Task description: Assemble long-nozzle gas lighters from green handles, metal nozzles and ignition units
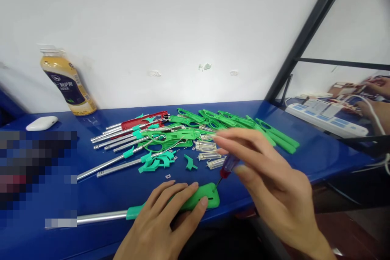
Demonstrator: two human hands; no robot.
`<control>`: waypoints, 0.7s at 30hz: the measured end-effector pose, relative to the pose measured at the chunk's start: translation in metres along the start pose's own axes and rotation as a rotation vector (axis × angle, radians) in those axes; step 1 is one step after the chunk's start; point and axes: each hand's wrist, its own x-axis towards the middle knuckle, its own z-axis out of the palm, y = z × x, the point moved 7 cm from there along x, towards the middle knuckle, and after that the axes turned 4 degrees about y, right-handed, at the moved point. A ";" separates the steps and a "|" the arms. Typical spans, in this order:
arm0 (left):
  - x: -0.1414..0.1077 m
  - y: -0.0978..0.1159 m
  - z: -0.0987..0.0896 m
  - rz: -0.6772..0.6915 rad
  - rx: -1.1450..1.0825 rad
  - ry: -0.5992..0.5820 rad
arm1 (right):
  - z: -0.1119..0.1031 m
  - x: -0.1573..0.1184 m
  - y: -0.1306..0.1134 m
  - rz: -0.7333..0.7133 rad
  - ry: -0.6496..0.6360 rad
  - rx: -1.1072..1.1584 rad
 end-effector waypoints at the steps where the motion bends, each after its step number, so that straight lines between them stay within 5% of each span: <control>1: 0.000 -0.001 0.000 -0.016 -0.001 0.002 | 0.003 0.000 0.000 0.011 -0.054 0.047; 7: 0.001 -0.001 0.000 0.008 0.004 0.011 | -0.008 -0.001 0.002 -0.020 0.190 -0.002; 13: 0.000 -0.001 0.001 0.035 -0.003 0.003 | 0.004 -0.002 -0.006 0.044 -0.031 0.147; 21: 0.000 -0.003 0.002 0.035 0.059 -0.020 | -0.025 -0.001 0.015 0.106 0.270 0.252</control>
